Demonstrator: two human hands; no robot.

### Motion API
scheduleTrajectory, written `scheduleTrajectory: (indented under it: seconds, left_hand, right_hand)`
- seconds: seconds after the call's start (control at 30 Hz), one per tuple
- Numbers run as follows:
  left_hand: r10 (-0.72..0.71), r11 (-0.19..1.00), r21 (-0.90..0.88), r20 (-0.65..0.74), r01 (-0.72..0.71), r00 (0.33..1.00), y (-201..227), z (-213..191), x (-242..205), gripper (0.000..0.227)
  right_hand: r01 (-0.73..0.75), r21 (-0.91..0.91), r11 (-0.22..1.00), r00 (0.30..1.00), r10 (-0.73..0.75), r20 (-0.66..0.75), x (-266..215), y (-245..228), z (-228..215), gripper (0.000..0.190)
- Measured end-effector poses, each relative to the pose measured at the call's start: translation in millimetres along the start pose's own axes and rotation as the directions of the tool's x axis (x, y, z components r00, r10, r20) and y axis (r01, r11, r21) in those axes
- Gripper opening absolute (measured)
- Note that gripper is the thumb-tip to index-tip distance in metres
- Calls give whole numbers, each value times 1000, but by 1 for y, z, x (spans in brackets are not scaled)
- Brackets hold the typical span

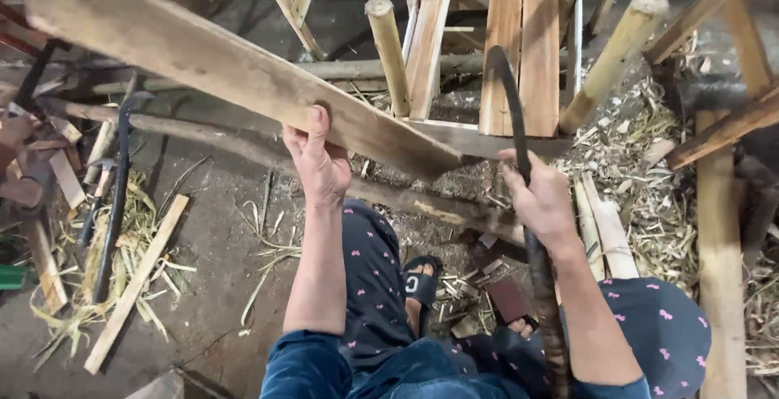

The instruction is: The person sits on the floor and uses a curved blade tool to shave and shape a rectangular piece of wood. They hold the wood with one hand and repeatedly scrape the surface with the tool, removing thin strips of wood. The person rotates the wood to work on different sides and eventually places the shaped piece onto a wooden structure.

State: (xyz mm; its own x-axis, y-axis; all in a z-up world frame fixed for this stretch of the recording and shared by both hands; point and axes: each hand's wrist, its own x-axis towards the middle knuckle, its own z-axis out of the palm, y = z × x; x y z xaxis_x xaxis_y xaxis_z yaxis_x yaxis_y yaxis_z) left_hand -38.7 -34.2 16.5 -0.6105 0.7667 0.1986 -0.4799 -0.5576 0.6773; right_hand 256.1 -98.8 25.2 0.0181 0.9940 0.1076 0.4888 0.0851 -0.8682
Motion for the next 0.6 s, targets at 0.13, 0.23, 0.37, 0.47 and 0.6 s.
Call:
scheduleTrajectory:
  seconds: [0.13, 0.23, 0.37, 0.47, 0.6]
  left_hand:
    - [-116, 992, 70, 134, 108, 984, 2, 31, -22, 36]
    - [-176, 984, 58, 177, 168, 968, -11, 38, -27, 43]
    - [-238, 971, 41, 135, 234, 962, -19, 41, -25, 44]
    - [-288, 957, 42, 93, 286, 953, -22, 38, -31, 42]
    - [-317, 948, 53, 83, 313, 945, -11, 53, -40, 45]
  right_hand:
    - [-100, 214, 972, 992, 80, 101, -16, -30, 2, 24]
    - [12, 59, 998, 995, -18, 102, -23, -34, 9, 36]
    - [93, -69, 993, 996, -91, 25, -27, -26, 7, 13]
    - [105, -91, 990, 994, -105, 10, -34, -26, 4, 11]
    - [124, -88, 988, 992, -126, -20, -36, -23, 4, 12]
